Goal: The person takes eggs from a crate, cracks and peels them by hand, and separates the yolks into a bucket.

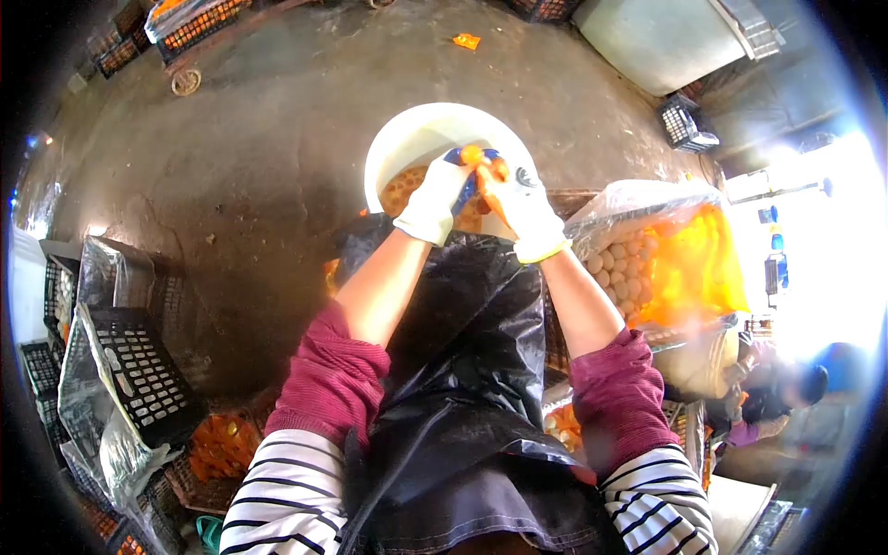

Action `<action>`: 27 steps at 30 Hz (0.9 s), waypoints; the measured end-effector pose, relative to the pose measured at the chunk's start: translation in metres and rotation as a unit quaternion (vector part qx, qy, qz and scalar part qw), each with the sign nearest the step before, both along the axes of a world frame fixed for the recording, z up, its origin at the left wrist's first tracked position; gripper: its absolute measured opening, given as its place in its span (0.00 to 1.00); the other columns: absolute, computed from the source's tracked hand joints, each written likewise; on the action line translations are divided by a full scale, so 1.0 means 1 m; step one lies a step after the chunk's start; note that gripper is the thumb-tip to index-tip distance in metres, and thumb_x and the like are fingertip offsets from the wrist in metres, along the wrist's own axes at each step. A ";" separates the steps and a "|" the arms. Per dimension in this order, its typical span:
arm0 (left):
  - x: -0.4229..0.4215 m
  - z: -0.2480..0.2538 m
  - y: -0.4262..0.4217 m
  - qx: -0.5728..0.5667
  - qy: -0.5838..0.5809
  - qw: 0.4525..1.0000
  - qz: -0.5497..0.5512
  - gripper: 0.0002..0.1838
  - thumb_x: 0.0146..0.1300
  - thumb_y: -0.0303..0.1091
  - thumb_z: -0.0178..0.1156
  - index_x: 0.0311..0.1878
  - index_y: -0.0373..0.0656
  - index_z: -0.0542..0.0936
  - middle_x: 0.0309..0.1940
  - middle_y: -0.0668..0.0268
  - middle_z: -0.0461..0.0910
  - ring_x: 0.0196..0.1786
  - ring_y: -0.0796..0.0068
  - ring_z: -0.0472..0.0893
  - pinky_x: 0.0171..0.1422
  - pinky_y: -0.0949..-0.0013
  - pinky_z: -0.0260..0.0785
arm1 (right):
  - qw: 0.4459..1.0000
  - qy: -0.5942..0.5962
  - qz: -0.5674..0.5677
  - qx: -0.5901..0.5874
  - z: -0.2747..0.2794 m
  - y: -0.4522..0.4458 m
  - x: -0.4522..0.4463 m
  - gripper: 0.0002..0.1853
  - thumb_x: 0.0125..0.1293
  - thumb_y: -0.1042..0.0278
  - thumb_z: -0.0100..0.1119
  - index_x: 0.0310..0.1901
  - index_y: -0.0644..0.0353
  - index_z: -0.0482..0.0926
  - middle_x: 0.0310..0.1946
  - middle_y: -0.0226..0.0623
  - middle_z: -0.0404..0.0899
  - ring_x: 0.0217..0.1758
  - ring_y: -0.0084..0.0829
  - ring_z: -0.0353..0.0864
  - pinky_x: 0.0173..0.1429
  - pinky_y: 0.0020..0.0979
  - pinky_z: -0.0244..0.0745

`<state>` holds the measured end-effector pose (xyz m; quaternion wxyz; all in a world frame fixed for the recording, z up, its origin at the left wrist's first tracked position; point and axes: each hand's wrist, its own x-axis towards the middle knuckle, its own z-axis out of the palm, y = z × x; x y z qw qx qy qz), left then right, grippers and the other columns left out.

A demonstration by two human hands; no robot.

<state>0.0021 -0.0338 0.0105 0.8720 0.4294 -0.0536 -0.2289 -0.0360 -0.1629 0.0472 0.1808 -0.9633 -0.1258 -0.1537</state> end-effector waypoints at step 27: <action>0.030 -0.046 0.002 0.065 -0.081 0.992 -0.073 0.21 0.68 0.45 0.46 0.54 0.39 0.72 0.44 0.60 0.79 0.47 0.65 0.79 0.53 0.62 0.71 | 0.796 0.093 -0.561 0.205 -0.089 -0.257 -0.467 0.16 0.61 0.56 0.59 0.41 0.60 0.77 0.33 0.28 0.78 0.31 0.25 0.74 0.35 0.26 0.70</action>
